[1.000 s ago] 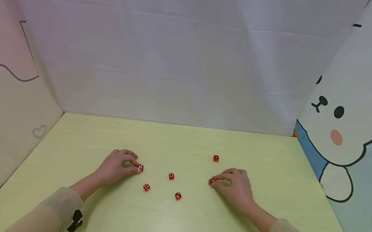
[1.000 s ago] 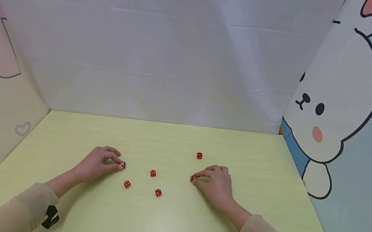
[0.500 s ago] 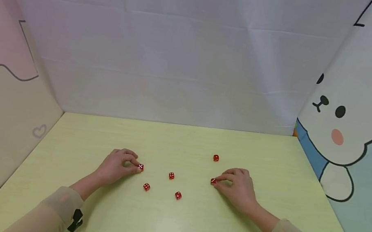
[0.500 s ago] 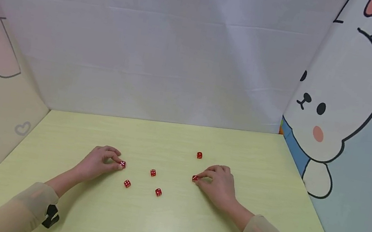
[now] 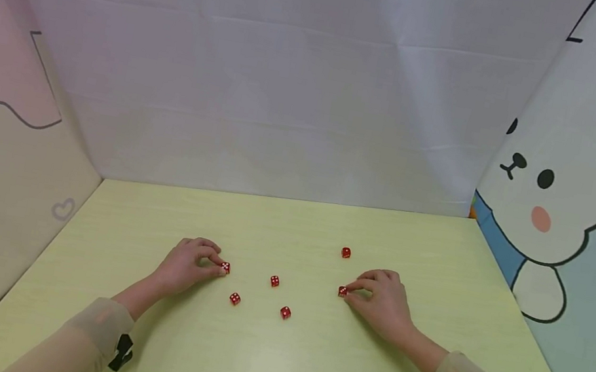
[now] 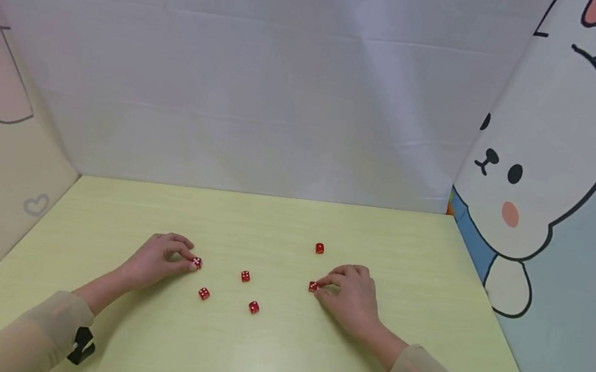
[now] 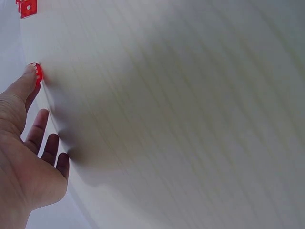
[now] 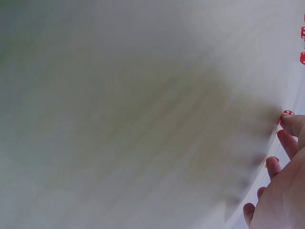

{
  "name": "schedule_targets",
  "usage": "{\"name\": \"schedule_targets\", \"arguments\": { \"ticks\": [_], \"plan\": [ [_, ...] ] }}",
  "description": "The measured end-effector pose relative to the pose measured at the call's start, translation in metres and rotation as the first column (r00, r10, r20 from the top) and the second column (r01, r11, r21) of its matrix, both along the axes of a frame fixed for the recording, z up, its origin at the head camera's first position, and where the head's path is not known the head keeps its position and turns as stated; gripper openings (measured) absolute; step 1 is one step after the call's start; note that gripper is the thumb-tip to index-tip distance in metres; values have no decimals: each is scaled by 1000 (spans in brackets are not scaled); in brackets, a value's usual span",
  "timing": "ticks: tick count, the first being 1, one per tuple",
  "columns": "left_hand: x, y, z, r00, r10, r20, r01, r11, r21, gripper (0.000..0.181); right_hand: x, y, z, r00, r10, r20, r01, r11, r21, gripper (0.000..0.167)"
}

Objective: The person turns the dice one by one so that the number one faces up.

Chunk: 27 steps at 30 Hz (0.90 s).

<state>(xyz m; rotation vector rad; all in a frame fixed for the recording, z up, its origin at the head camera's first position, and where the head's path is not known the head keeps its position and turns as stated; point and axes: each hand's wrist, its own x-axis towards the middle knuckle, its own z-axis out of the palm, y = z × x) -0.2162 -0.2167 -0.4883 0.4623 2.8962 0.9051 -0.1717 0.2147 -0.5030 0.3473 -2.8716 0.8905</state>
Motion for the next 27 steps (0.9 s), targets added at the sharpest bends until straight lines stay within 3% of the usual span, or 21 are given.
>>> {"name": "schedule_targets", "arguments": {
  "ticks": [13,22,27],
  "plan": [
    [0,0,1,1000,10,5,-10,1000,-3,13,-1,3,13,999,32,-32,-28,995,100,19],
    [2,0,0,1000,11,2,-11,1000,-8,12,-8,6,33,996,67,52,-76,974,215,21],
    [3,0,0,1000,0,-10,0,1000,-2,15,-10,5,39,994,87,58,-100,959,266,20]
  ]
}}
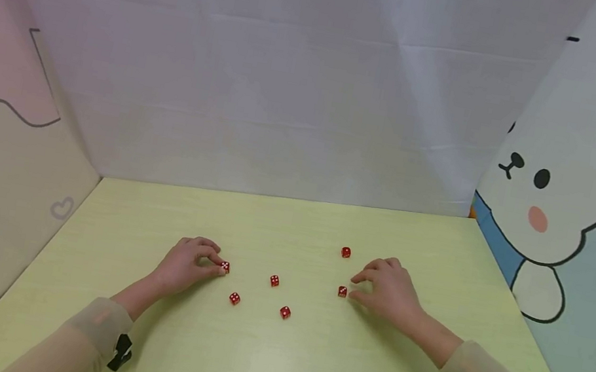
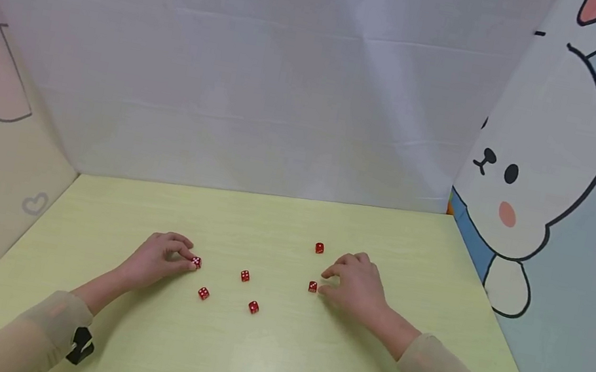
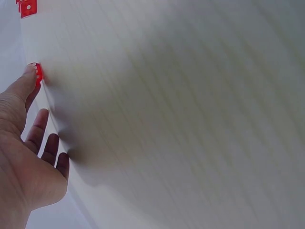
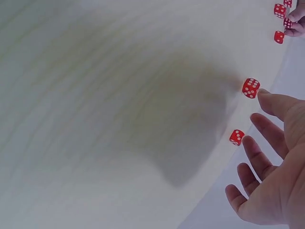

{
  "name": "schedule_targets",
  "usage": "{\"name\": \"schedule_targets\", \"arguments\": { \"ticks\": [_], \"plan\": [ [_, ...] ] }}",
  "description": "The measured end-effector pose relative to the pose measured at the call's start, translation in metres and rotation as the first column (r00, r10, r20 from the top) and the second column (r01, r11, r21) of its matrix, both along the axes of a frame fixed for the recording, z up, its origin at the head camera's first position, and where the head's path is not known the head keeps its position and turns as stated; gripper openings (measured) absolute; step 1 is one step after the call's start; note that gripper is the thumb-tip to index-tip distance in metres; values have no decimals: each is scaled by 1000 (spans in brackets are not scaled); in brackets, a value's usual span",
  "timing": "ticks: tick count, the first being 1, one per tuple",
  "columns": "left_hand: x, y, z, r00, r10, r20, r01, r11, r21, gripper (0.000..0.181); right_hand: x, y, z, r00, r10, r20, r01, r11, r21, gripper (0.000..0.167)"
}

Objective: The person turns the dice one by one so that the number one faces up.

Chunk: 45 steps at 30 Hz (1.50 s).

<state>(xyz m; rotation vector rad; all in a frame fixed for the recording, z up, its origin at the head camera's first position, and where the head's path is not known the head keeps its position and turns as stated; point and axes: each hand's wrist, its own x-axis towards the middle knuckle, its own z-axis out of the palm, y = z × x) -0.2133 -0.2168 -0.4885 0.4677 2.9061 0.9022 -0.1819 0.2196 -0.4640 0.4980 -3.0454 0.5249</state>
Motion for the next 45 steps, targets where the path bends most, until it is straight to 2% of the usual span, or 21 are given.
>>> {"name": "schedule_targets", "arguments": {
  "ticks": [7,14,30,45],
  "plan": [
    [-1,-1,-2,1000,0,3,0,1000,4,13,-1,-7,8,998,51,-41,-49,998,50,16],
    [0,-1,-3,1000,6,8,-6,1000,13,13,-4,-12,8,997,67,-30,-63,992,107,12],
    [0,-1,-7,1000,7,2,-7,1000,13,12,-7,-22,10,995,101,-12,-98,981,166,6],
    [1,0,-9,1000,12,2,-12,999,30,11,-7,-22,5,995,90,-50,-83,989,125,7]
  ]
}}
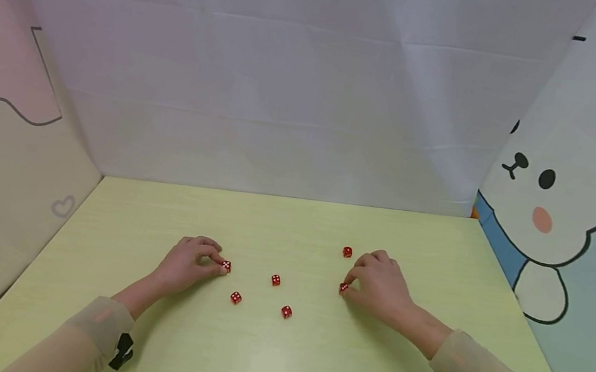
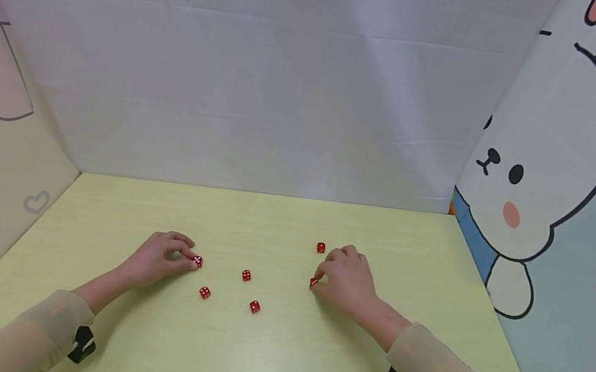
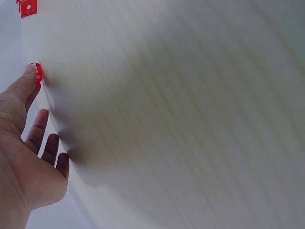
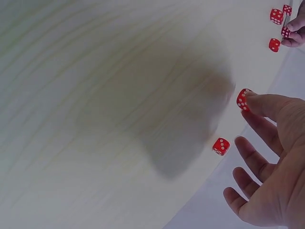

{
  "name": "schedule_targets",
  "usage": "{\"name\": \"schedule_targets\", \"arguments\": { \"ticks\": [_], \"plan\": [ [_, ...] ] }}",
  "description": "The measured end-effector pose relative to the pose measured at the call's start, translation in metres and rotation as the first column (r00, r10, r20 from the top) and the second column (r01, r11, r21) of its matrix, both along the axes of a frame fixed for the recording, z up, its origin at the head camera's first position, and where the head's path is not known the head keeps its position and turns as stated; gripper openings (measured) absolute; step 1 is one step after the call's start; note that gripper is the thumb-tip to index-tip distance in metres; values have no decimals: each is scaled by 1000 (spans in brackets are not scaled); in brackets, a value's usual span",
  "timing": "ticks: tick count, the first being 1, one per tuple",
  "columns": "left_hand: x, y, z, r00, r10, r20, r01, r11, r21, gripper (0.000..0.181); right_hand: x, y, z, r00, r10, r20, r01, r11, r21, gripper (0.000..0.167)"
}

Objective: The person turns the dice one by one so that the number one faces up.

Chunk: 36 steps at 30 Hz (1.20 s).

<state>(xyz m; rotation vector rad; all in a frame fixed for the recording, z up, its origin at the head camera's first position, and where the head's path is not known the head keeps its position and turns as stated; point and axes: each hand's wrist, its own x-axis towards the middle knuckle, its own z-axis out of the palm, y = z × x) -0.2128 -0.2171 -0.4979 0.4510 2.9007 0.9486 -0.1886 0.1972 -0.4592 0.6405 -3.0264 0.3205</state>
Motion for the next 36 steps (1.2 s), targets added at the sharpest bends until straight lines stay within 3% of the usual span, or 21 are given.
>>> {"name": "schedule_targets", "arguments": {
  "ticks": [9,20,26,36],
  "plan": [
    [1,1,5,1000,5,13,-5,1000,-4,11,3,10,1,998,-60,30,65,981,-182,9],
    [0,-1,1,1000,1,16,-1,1000,2,13,4,14,-9,981,-86,175,156,883,-443,12],
    [0,-1,-3,1000,-1,15,1,1000,5,13,8,13,-22,973,-94,209,189,846,-499,13],
    [2,0,-4,1000,4,20,-4,1000,-1,12,15,9,-37,943,-173,283,302,802,-516,15]
  ]
}}
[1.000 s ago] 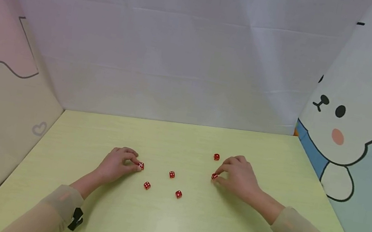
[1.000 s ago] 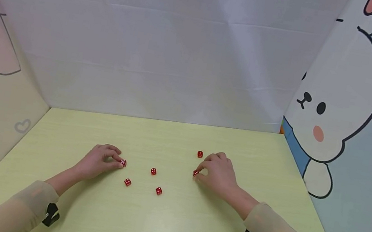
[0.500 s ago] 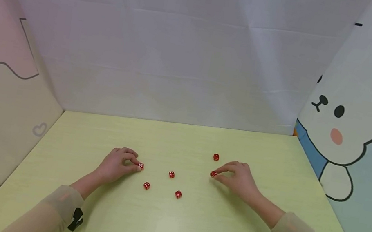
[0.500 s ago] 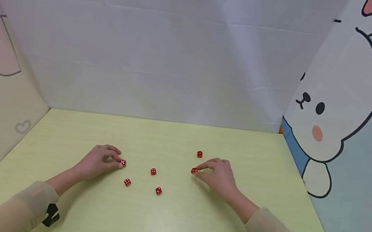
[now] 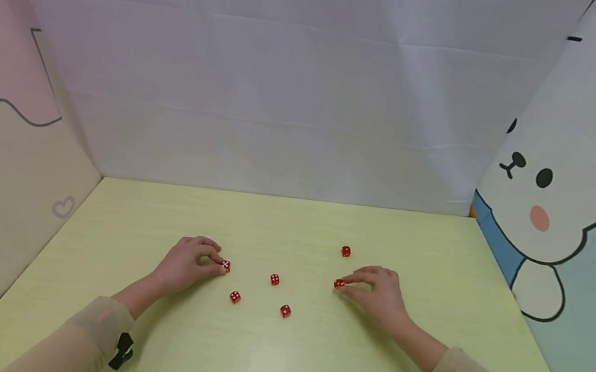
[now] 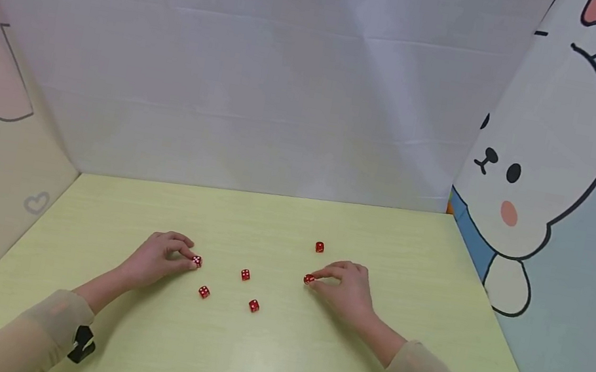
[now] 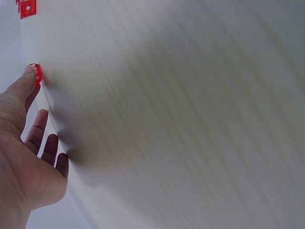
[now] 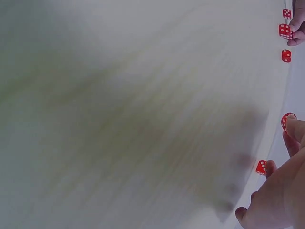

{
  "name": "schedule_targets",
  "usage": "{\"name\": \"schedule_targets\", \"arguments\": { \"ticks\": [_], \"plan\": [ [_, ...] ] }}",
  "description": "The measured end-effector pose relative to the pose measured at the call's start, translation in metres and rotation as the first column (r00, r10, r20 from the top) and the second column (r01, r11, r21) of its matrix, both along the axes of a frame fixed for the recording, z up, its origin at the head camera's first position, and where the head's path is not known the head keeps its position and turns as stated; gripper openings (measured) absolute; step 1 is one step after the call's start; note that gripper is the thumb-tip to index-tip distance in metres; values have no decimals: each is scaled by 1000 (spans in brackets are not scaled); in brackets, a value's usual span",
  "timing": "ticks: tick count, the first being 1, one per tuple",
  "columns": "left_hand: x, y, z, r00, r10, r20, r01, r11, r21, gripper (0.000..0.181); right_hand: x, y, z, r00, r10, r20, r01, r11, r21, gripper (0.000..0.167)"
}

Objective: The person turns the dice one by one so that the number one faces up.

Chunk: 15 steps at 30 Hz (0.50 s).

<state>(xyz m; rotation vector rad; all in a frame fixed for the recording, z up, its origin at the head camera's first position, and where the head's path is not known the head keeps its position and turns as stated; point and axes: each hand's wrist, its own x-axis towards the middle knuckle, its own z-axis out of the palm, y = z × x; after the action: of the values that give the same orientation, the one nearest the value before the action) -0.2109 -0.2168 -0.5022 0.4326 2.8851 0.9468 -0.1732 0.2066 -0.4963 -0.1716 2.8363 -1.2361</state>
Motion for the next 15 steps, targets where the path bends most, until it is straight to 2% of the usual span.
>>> {"name": "schedule_targets", "arguments": {
  "ticks": [9,15],
  "plan": [
    [0,0,1,1000,-1,-3,1,1000,2,12,2,-1,-4,1000,-24,10,24,1000,16,14],
    [-1,0,0,1000,2,-3,-2,1000,10,12,3,-1,-8,1000,-11,-5,11,999,39,12]
  ]
}}
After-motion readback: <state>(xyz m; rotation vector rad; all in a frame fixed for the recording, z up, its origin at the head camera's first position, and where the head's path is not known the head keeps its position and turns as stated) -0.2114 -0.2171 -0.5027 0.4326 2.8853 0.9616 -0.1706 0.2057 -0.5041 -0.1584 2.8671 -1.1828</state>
